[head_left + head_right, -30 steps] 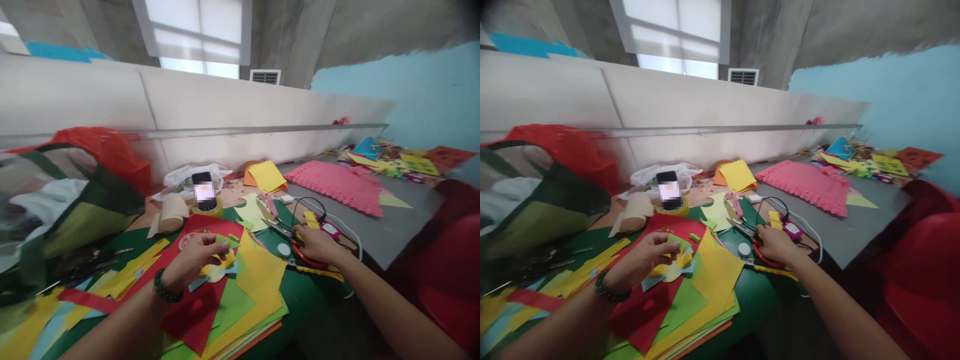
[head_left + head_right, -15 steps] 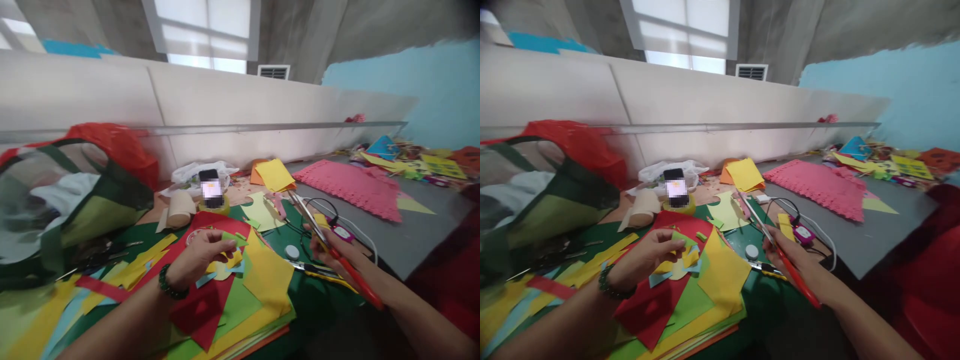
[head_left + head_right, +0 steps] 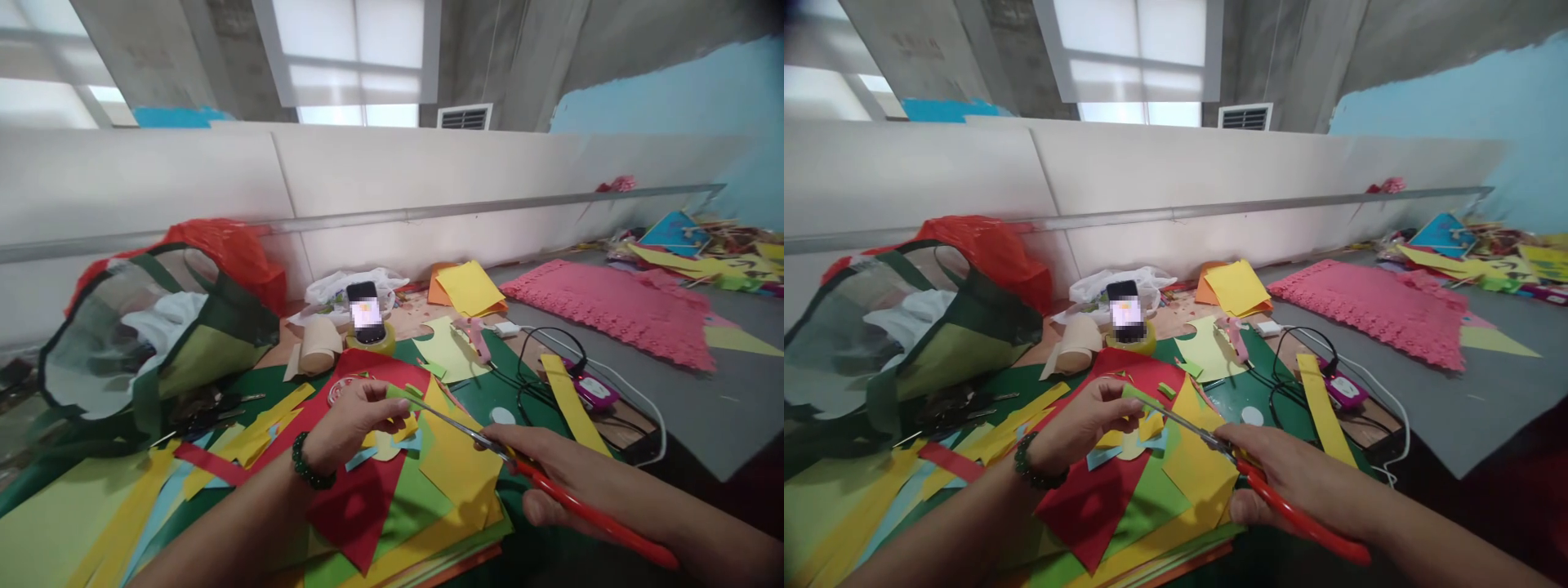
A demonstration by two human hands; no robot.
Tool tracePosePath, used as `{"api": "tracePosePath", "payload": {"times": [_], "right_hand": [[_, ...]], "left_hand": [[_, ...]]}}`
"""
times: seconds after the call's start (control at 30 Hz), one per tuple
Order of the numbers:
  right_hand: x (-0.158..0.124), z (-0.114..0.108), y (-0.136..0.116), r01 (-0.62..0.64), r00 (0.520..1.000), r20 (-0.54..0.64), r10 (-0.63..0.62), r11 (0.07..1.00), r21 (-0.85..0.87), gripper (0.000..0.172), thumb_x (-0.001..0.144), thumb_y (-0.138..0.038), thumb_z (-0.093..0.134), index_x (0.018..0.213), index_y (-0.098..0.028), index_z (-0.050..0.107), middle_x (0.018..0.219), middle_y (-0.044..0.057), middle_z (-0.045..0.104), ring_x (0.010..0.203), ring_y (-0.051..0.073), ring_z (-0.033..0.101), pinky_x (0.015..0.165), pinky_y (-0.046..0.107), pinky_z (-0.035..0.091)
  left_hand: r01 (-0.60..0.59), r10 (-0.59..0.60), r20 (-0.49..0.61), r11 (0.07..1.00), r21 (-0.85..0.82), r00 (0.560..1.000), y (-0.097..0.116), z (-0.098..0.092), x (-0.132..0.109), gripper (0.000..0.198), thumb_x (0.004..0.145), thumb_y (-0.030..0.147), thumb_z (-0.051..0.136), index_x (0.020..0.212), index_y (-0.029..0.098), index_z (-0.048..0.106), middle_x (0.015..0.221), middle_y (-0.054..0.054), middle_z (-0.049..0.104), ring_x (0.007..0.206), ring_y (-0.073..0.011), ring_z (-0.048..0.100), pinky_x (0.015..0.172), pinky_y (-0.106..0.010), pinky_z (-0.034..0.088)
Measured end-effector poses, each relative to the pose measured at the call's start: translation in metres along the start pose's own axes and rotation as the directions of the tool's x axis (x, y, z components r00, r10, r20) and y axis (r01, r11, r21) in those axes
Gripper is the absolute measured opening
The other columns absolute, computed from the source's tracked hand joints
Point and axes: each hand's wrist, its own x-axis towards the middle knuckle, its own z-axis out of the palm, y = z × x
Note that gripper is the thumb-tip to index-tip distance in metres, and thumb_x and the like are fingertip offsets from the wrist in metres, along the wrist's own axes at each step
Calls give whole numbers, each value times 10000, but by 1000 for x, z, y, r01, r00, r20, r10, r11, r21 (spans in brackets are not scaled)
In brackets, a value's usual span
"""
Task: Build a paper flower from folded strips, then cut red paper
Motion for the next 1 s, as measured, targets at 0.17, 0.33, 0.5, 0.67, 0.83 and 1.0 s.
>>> {"api": "tracePosePath", "payload": {"times": [0.17,0.33,0.5,0.67,0.83,1.0], "right_hand": [[1,4,-2,7,1000,-1,-7,1000,-7,761,785,-763,472,1334,-245,572,1147,129,663,1033,322,617,850,389,510],[3,6,-7,-3,999,-42,1,1000,-26,787,760,-802,452,1284,-236,611,1034,117,676,879,286,633,751,344,516],[5,4,-15,19,1000,-18,-19,1000,-4,743,767,-815,416,1134,-227,684,836,73,664,735,235,599,654,287,489],[5,4,-18,1,999,-44,-3,999,-40,753,770,-827,389,1091,-218,695,752,58,623,670,212,552,599,269,451],[6,5,-18,9,999,-40,-12,998,-69,812,744,-866,377,1075,-196,695,765,47,614,650,187,518,560,249,406],[8,4,-19,0,1000,-1,0,1000,-27,843,718,-883,401,1075,-165,663,760,12,553,641,145,430,542,227,340]], "left_hand": [[0,0,0,1000,0,1000,-2,1,1,307,545,390,848,537,157,649,543,-8,636,513,-100,542,544,-218,437],[-4,4,-5,1000,-22,1000,-2,4,1,339,536,383,847,489,158,598,506,17,574,503,-90,510,540,-217,430],[7,-8,-6,999,-39,1000,-1,6,2,326,519,353,844,469,158,587,487,31,543,494,-81,495,538,-212,431],[4,-4,-10,999,-41,1000,-2,5,2,270,530,325,827,491,156,619,499,22,568,501,-87,508,544,-216,437],[-6,7,18,999,-33,1000,-3,5,1,283,545,334,820,486,153,611,483,25,554,484,-80,486,527,-214,424],[8,-7,20,998,-56,1000,-3,5,1,332,521,367,841,489,143,597,479,28,554,479,-71,482,522,-205,419]]}}
